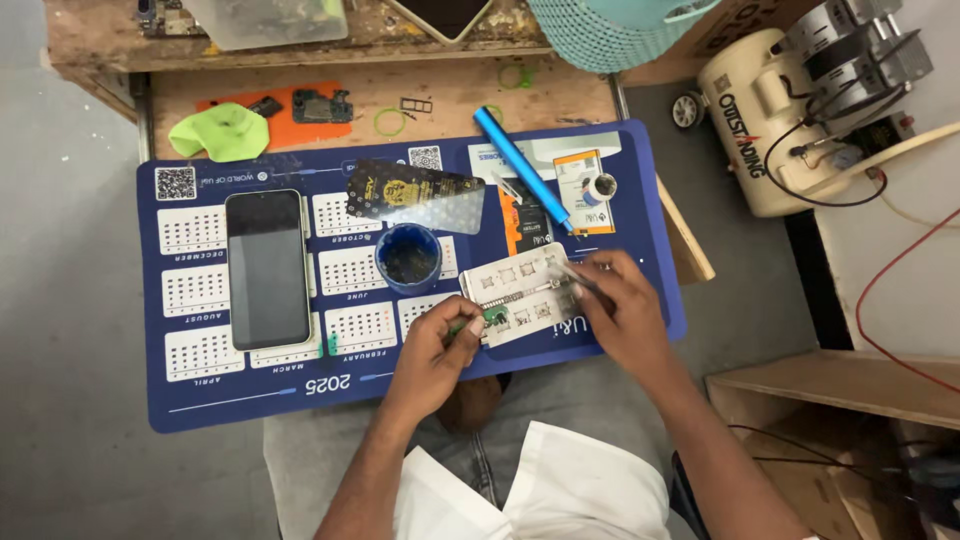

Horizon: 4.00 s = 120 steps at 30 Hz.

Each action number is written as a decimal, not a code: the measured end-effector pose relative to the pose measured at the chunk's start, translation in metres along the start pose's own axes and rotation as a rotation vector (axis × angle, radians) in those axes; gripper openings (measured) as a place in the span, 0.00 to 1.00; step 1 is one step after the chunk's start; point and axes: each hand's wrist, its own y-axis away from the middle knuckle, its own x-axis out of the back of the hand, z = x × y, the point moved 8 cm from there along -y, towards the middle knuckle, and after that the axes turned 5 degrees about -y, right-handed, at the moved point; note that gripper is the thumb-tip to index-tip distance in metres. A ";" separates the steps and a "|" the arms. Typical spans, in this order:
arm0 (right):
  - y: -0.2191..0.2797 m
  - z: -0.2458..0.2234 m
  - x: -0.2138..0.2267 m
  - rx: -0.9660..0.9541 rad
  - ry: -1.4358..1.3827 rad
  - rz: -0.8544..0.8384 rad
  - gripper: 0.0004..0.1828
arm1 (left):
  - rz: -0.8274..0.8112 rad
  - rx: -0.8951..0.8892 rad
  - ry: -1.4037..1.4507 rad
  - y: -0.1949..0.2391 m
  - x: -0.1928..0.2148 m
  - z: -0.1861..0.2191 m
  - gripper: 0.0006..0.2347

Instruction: The person uses a metal spudger to scrape and clean a small green circuit board held in a metal jig. They repeatedly dip the tool into a small blue container of dark liquid and continue scraping the board surface. The person also picks up a small green component from a nearby container and places it on the board.

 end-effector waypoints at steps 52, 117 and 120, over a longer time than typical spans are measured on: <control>0.019 -0.025 -0.055 0.236 0.249 -0.169 0.14 | -0.114 0.100 -0.093 -0.004 -0.001 0.011 0.03; -0.133 -0.052 -0.095 0.142 0.111 -0.081 0.08 | -0.119 0.028 -0.087 -0.004 0.003 0.017 0.05; -0.129 -0.046 -0.090 0.103 0.046 -0.083 0.07 | -0.116 0.041 -0.086 -0.003 0.003 0.015 0.05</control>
